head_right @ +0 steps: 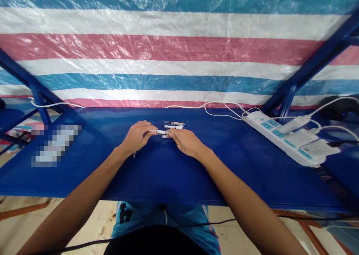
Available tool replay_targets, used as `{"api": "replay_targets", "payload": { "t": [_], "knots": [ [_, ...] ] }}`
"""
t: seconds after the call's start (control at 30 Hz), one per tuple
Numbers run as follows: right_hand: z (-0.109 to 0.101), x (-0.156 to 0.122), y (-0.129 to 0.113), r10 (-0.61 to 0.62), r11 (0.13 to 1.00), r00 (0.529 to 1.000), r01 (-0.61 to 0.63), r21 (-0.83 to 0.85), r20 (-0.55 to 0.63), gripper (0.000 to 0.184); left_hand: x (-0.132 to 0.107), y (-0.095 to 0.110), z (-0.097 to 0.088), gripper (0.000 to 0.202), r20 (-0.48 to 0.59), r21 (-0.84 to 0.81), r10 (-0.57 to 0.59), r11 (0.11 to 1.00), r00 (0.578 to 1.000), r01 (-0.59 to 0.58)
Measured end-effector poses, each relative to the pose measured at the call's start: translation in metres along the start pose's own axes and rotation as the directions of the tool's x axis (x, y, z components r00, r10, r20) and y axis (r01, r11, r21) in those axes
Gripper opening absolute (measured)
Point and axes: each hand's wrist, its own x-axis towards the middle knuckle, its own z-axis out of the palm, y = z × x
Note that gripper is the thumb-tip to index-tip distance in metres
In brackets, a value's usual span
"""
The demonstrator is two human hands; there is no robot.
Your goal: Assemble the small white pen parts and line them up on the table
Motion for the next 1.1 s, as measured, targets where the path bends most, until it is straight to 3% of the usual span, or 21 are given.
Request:
{"api": "replay_targets", "payload": {
  "t": [0.23, 0.47, 0.7, 0.9, 1.1],
  "knots": [
    [-0.008, 0.000, 0.004, -0.027, 0.990, 0.999, 0.030, 0.135, -0.023, 0.030, 0.000, 0.004, 0.005, 0.055, -0.120, 0.087, 0.134, 0.988, 0.984, -0.124],
    [-0.014, -0.001, 0.007, -0.053, 0.981, 0.996, 0.039, 0.188, 0.069, 0.031, -0.001, 0.006, 0.007, 0.051, -0.098, 0.115, 0.160, 0.982, 0.982, -0.149],
    [-0.014, -0.002, 0.006, -0.062, 0.976, 0.995, 0.044, 0.214, 0.079, 0.027, -0.001, 0.007, 0.007, 0.055, -0.084, 0.129, 0.163, 0.980, 0.983, -0.151],
    [-0.018, -0.005, 0.004, -0.097, 0.942, 0.986, 0.047, 0.334, 0.136, 0.034, -0.002, 0.006, 0.008, 0.053, -0.081, 0.126, 0.146, 0.983, 0.986, -0.135],
    [-0.015, -0.003, 0.005, -0.038, 0.983, 0.995, 0.020, 0.185, 0.095, 0.028, -0.002, 0.006, 0.009, 0.056, -0.091, 0.120, 0.148, 0.983, 0.985, -0.137]
  ]
}}
